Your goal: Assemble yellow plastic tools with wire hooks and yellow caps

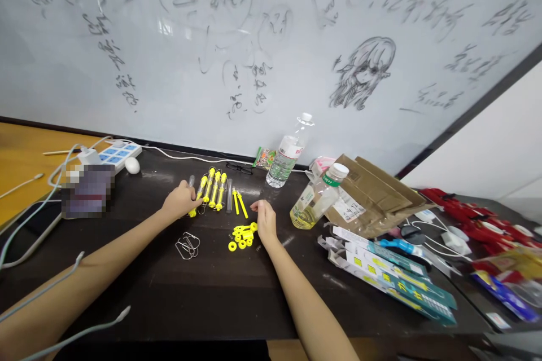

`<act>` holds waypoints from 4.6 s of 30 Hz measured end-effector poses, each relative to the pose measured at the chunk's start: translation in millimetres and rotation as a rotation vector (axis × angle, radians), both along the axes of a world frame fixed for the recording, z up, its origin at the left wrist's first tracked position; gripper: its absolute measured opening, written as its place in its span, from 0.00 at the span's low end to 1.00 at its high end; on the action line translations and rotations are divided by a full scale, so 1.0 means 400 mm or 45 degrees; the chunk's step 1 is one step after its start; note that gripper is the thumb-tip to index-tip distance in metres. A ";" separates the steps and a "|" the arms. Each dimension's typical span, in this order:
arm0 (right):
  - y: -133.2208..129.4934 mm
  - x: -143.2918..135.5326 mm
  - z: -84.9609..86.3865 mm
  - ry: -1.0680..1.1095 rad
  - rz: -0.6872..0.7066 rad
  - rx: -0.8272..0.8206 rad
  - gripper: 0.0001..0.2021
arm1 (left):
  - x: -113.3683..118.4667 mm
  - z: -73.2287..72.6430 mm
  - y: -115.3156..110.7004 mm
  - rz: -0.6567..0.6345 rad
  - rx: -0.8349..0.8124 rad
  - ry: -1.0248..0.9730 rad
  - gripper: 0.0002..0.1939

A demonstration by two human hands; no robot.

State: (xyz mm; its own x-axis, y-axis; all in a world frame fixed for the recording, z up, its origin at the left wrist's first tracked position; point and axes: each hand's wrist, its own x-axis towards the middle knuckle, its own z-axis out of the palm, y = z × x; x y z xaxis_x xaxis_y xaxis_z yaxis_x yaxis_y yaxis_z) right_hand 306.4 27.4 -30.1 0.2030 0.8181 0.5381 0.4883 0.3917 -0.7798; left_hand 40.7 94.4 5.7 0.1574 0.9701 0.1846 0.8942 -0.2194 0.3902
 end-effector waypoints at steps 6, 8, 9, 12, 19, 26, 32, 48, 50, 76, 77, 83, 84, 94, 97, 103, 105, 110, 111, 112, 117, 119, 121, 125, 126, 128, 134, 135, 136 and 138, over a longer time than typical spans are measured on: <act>0.002 -0.002 -0.004 -0.023 0.033 -0.013 0.23 | -0.037 -0.029 0.001 0.039 0.021 -0.294 0.11; 0.002 -0.003 -0.005 -0.033 0.039 -0.014 0.23 | -0.044 -0.038 0.003 0.013 0.023 -0.403 0.11; 0.002 -0.003 -0.005 -0.035 0.038 -0.014 0.23 | -0.045 -0.043 0.003 -0.010 0.015 -0.458 0.11; 0.003 -0.003 -0.008 -0.014 0.030 -0.020 0.23 | -0.043 -0.054 0.001 -0.102 -0.047 -0.625 0.14; 0.002 -0.003 -0.003 0.009 0.007 -0.020 0.21 | -0.068 -0.028 -0.067 -0.321 -0.140 -0.924 0.17; -0.057 -0.062 0.055 -0.302 0.120 0.151 0.12 | -0.137 -0.007 -0.194 -0.650 -0.086 -0.483 0.10; -0.107 -0.130 0.067 -0.445 0.389 0.159 0.08 | -0.145 -0.010 -0.206 -0.700 0.029 -0.155 0.09; -0.121 -0.157 0.067 -0.429 0.466 -0.002 0.15 | -0.148 -0.016 -0.209 -0.809 0.303 -0.038 0.16; -0.121 -0.157 0.066 -0.434 0.482 -0.007 0.15 | -0.152 -0.016 -0.204 -0.846 0.301 -0.027 0.17; -0.133 -0.144 0.071 -0.477 0.526 0.039 0.08 | -0.163 -0.007 -0.199 -0.845 0.260 0.023 0.17; -0.130 -0.142 0.071 -0.465 0.503 0.052 0.09 | -0.162 -0.004 -0.200 -0.854 0.258 0.029 0.17; -0.119 -0.143 0.079 -0.558 0.489 0.082 0.16 | -0.157 0.003 -0.206 -0.875 0.275 0.030 0.17; -0.119 -0.144 0.080 -0.567 0.503 0.071 0.16 | -0.158 0.001 -0.206 -0.872 0.274 0.027 0.17; -0.129 -0.146 0.082 -0.506 0.560 -0.025 0.09 | -0.162 -0.005 -0.200 -0.841 0.204 -0.025 0.17; -0.129 -0.144 0.082 -0.525 0.573 -0.046 0.07 | -0.164 -0.007 -0.197 -0.839 0.185 -0.066 0.17; -0.130 -0.145 0.081 -0.515 0.602 -0.046 0.02 | -0.166 0.004 -0.197 -0.823 0.046 -0.177 0.15; -0.131 -0.148 0.080 -0.503 0.618 -0.039 0.01 | -0.167 0.009 -0.197 -0.801 -0.011 -0.228 0.15; -0.136 -0.154 0.080 -0.470 0.636 -0.018 0.05 | -0.169 -0.002 -0.190 -0.753 -0.045 -0.259 0.15; -0.136 -0.153 0.080 -0.468 0.624 -0.018 0.05 | -0.169 -0.007 -0.188 -0.749 -0.038 -0.248 0.15; -0.137 -0.152 0.080 -0.469 0.605 -0.023 0.06 | -0.168 -0.012 -0.187 -0.750 -0.026 -0.236 0.15; -0.131 -0.148 0.084 -0.567 0.473 -0.032 0.07 | -0.167 -0.027 -0.184 -0.790 0.058 -0.218 0.17; -0.127 -0.148 0.087 -0.647 0.466 -0.028 0.11 | -0.167 -0.030 -0.183 -0.782 0.068 -0.206 0.18; -0.124 -0.147 0.087 -0.673 0.488 -0.033 0.11 | -0.168 -0.032 -0.181 -0.765 0.077 -0.187 0.18; -0.121 -0.143 0.081 -0.570 0.528 -0.043 0.03 | -0.171 -0.033 -0.178 -0.771 0.109 -0.171 0.17; -0.122 -0.143 0.078 -0.551 0.538 -0.047 0.01 | -0.171 -0.032 -0.177 -0.775 0.111 -0.172 0.17; -0.123 -0.143 0.071 -0.534 0.549 -0.057 0.03 | -0.172 -0.030 -0.177 -0.773 0.103 -0.169 0.16; -0.128 -0.145 0.070 -0.517 0.483 -0.075 0.04 | -0.170 -0.027 -0.181 -0.773 0.107 -0.139 0.17; -0.128 -0.146 0.073 -0.553 0.478 -0.078 0.05 | -0.169 -0.027 -0.181 -0.781 0.111 -0.141 0.17; -0.127 -0.147 0.077 -0.598 0.479 -0.079 0.09 | -0.169 -0.027 -0.182 -0.789 0.114 -0.146 0.17; -0.125 -0.149 0.083 -0.671 0.497 -0.073 0.13 | -0.168 -0.026 -0.182 -0.799 0.116 -0.152 0.17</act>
State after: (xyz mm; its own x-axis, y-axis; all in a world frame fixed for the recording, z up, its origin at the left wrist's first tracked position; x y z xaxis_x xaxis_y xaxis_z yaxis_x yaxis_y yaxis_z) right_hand 246.9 -22.7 3.3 -0.3931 0.8088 0.4374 0.6411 0.5821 -0.5002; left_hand -26.6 21.7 -4.8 0.6633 0.6797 0.3131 0.5367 -0.7236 0.4340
